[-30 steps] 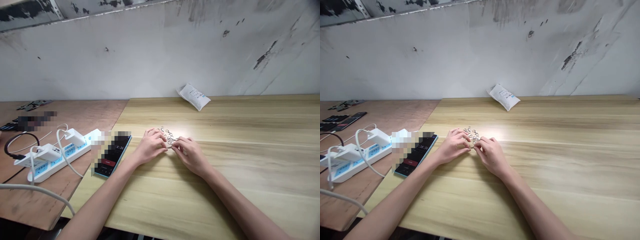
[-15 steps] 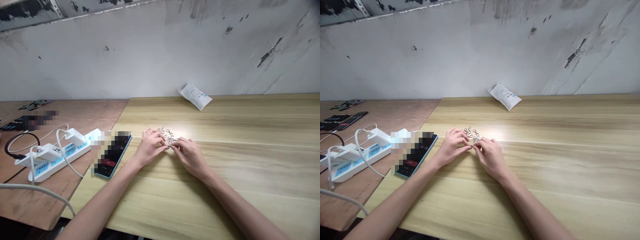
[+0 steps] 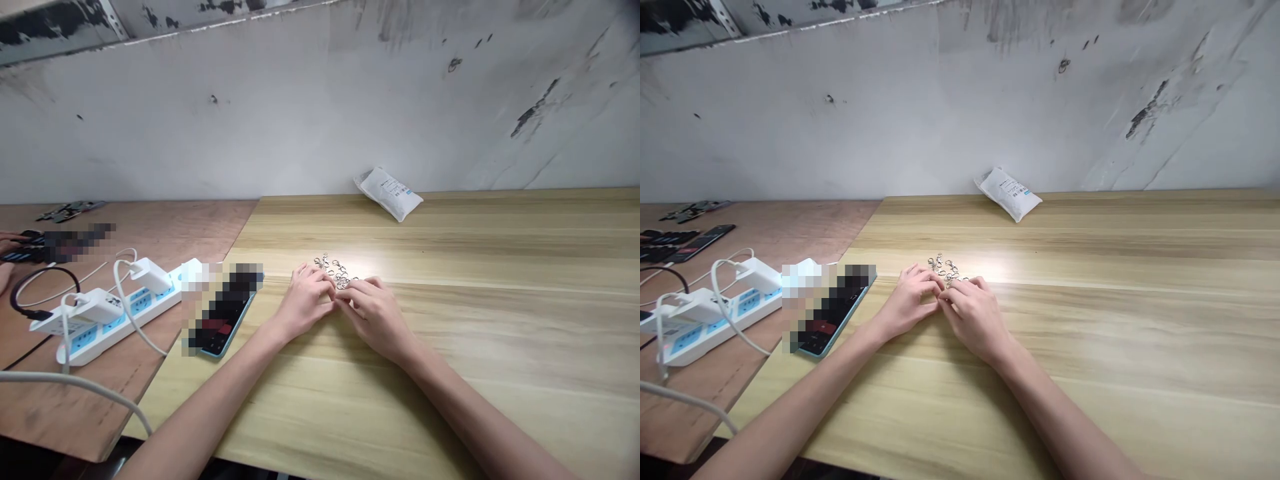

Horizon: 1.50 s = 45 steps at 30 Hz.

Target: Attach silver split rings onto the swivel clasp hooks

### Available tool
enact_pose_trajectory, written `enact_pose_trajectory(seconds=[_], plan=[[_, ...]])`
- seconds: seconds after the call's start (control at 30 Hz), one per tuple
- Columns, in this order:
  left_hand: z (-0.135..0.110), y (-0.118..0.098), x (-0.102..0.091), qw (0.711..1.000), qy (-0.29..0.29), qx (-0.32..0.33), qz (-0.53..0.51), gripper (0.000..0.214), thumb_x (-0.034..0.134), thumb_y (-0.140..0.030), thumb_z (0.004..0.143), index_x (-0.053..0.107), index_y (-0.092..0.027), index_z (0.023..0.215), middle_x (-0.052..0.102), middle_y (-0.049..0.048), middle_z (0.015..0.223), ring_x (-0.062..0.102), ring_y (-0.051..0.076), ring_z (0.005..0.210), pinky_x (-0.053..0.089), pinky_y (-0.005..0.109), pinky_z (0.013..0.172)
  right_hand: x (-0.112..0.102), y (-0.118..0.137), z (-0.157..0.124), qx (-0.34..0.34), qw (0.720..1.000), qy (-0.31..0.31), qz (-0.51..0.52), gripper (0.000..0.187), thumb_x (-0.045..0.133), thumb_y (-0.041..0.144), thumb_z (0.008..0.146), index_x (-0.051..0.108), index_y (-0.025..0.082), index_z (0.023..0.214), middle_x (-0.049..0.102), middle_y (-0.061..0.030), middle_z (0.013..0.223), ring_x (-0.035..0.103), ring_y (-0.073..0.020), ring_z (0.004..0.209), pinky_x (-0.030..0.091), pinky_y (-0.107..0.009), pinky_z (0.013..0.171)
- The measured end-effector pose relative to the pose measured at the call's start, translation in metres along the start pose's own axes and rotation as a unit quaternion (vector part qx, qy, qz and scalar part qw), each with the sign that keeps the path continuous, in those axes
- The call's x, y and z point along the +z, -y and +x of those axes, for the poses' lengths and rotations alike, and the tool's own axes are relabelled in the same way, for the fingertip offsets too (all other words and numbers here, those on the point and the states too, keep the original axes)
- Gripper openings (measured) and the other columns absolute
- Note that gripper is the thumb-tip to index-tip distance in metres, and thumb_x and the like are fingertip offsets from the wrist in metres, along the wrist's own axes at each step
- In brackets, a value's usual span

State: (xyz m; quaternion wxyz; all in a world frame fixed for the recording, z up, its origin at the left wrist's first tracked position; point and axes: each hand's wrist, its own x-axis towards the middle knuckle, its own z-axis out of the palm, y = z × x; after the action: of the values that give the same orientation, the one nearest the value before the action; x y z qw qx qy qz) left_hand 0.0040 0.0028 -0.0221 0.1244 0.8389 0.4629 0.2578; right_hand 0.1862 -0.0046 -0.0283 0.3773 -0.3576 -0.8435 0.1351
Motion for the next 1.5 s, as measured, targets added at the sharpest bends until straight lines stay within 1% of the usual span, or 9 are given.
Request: enact_pose_trajectory(seconds=[0.1, 0.23, 0.37, 0.53, 0.7, 0.9, 1.13, 1.3, 1.5], plan=[[0.002, 0.000, -0.002, 0.999, -0.009, 0.006, -0.030, 0.013, 0.070, -0.034, 0.083, 0.068, -0.023, 0.091, 0.069, 0.0015, 0.102, 0.057, 0.021, 0.102, 0.038, 0.043, 0.097, -0.004, -0.001, 0.001, 0.117, 0.983, -0.009, 0.140, 0.018, 0.056, 0.027, 0.092, 0.069, 0.019, 0.084, 0.070, -0.0043, 0.079, 0.060, -0.0163, 0.070, 0.041, -0.032, 0.071], [0.005, -0.001, -0.006, 0.996, -0.015, 0.043, -0.076, 0.009, 0.067, -0.030, 0.087, 0.072, -0.026, 0.093, 0.069, 0.0017, 0.105, 0.058, 0.020, 0.104, 0.039, 0.042, 0.098, -0.009, -0.007, 0.003, 0.239, 0.919, -0.023, 0.313, 0.024, 0.062, 0.040, 0.087, 0.072, 0.019, 0.083, 0.072, -0.0053, 0.081, 0.063, -0.0174, 0.072, 0.045, -0.028, 0.064], [0.006, -0.003, -0.011, 0.993, -0.039, 0.033, -0.104, 0.007, 0.067, -0.027, 0.087, 0.073, -0.025, 0.088, 0.070, 0.0031, 0.104, 0.059, 0.021, 0.104, 0.041, 0.043, 0.098, -0.010, -0.011, 0.005, 0.275, 0.887, -0.039, 0.369, 0.028, 0.067, 0.045, 0.081, 0.073, 0.018, 0.083, 0.072, -0.0057, 0.078, 0.062, -0.0160, 0.068, 0.048, -0.028, 0.063], [0.006, -0.003, -0.013, 0.992, -0.039, 0.026, -0.118, 0.006, 0.070, -0.027, 0.084, 0.074, -0.025, 0.089, 0.070, 0.0037, 0.104, 0.059, 0.021, 0.104, 0.042, 0.044, 0.098, -0.013, -0.011, 0.007, 0.298, 0.871, -0.052, 0.387, 0.031, 0.070, 0.048, 0.077, 0.073, 0.017, 0.082, 0.073, -0.0071, 0.079, 0.062, -0.0155, 0.067, 0.051, -0.029, 0.065], [0.006, -0.002, -0.013, 0.990, -0.054, 0.004, -0.127, 0.009, 0.065, -0.026, 0.088, 0.074, -0.024, 0.089, 0.070, 0.0036, 0.103, 0.060, 0.020, 0.103, 0.043, 0.042, 0.097, -0.014, -0.010, 0.007, 0.303, 0.873, -0.036, 0.379, 0.031, 0.069, 0.047, 0.078, 0.072, 0.017, 0.083, 0.073, -0.0068, 0.079, 0.061, -0.0147, 0.066, 0.050, -0.028, 0.064], [0.006, -0.004, -0.017, 0.992, -0.071, -0.017, -0.105, 0.009, 0.065, -0.028, 0.087, 0.073, -0.024, 0.090, 0.070, 0.0041, 0.103, 0.059, 0.022, 0.105, 0.043, 0.043, 0.097, -0.011, -0.011, 0.005, 0.249, 0.916, 0.009, 0.313, 0.032, 0.062, 0.047, 0.084, 0.072, 0.016, 0.081, 0.070, -0.0054, 0.076, 0.061, -0.0167, 0.071, 0.046, -0.028, 0.065], [0.004, -0.003, -0.018, 0.995, -0.040, 0.050, 0.080, 0.011, 0.061, -0.024, 0.088, 0.070, -0.025, 0.084, 0.066, 0.0012, 0.112, 0.054, 0.022, 0.115, 0.023, 0.052, 0.114, -0.011, -0.005, 0.004, 0.211, 0.949, -0.001, 0.234, 0.027, 0.058, 0.037, 0.088, 0.070, 0.018, 0.075, 0.070, -0.0042, 0.072, 0.061, -0.0177, 0.069, 0.043, -0.029, 0.065], [0.002, -0.012, -0.010, 0.983, -0.048, 0.064, 0.168, 0.016, 0.054, -0.017, 0.089, 0.068, -0.022, 0.082, 0.065, 0.0037, 0.117, 0.050, 0.024, 0.123, 0.018, 0.053, 0.117, -0.003, 0.002, 0.002, 0.174, 0.976, -0.035, 0.125, 0.025, 0.058, 0.031, 0.088, 0.068, 0.020, 0.068, 0.070, -0.0019, 0.068, 0.060, -0.0173, 0.066, 0.041, -0.037, 0.081], [0.003, -0.015, -0.005, 0.981, -0.083, 0.053, 0.168, 0.017, 0.053, -0.017, 0.090, 0.069, -0.023, 0.087, 0.064, 0.0057, 0.121, 0.050, 0.025, 0.124, 0.024, 0.052, 0.115, -0.005, 0.003, 0.004, 0.220, 0.956, -0.040, 0.189, 0.027, 0.058, 0.035, 0.087, 0.069, 0.020, 0.067, 0.072, -0.0036, 0.070, 0.063, -0.0189, 0.068, 0.044, -0.032, 0.072]])
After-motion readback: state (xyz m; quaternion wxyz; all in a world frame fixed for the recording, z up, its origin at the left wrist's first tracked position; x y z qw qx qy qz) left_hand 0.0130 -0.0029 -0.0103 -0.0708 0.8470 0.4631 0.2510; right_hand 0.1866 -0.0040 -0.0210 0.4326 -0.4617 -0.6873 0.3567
